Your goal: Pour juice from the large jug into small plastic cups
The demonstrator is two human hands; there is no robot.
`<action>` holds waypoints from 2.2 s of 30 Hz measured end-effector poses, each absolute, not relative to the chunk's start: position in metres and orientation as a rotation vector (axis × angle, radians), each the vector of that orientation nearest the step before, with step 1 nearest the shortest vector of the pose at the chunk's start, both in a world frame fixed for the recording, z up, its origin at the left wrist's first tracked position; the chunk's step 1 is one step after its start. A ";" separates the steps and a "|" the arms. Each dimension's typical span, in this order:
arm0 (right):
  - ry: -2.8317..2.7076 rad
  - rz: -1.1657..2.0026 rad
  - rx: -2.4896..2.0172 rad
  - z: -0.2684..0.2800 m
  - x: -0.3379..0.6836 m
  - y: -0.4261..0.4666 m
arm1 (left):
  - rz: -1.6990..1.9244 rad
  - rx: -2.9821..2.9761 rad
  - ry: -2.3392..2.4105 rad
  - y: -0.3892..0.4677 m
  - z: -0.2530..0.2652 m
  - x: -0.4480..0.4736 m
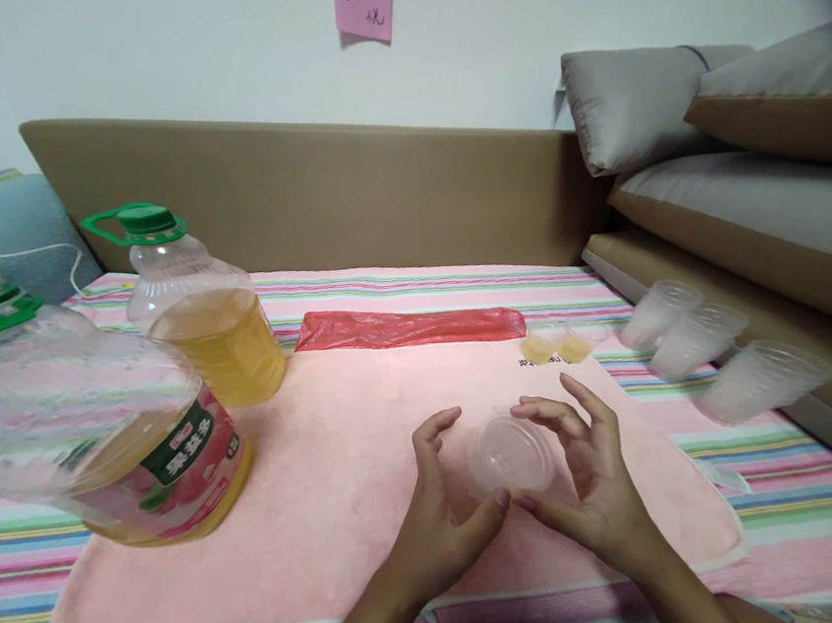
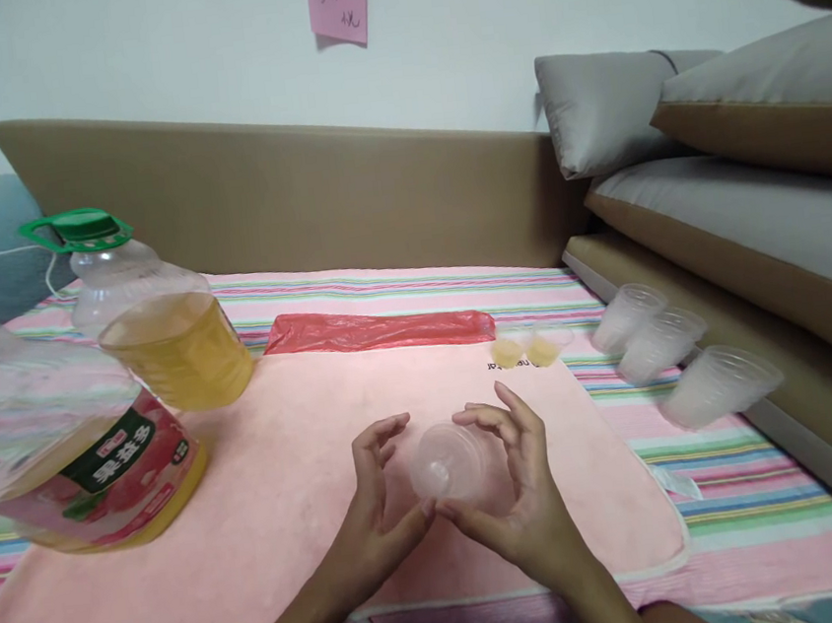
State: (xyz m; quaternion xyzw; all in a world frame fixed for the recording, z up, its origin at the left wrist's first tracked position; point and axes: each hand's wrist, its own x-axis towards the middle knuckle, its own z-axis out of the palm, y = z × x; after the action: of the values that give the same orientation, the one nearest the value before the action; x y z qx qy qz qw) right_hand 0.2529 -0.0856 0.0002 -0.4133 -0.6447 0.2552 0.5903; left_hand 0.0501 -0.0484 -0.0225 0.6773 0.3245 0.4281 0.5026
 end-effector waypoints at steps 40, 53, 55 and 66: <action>-1.409 0.532 -0.914 0.002 0.254 -0.078 | 0.881 1.570 0.884 -0.049 -0.021 0.053; -1.247 0.484 -0.772 0.024 0.256 -0.083 | 0.962 1.693 0.972 -0.044 -0.033 0.059; -1.157 0.456 -0.759 0.033 0.258 -0.087 | 0.969 1.673 0.979 -0.045 -0.033 0.058; -1.224 0.354 -0.978 0.004 0.279 -0.064 | 1.258 1.492 1.062 -0.026 -0.020 0.048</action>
State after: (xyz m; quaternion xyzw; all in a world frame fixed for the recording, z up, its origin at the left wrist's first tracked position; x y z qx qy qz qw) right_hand 0.2788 -0.0640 0.0036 -0.4381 -0.5481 0.1586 0.6946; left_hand 0.0481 -0.0256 -0.0199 0.6019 0.4283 0.5074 0.4438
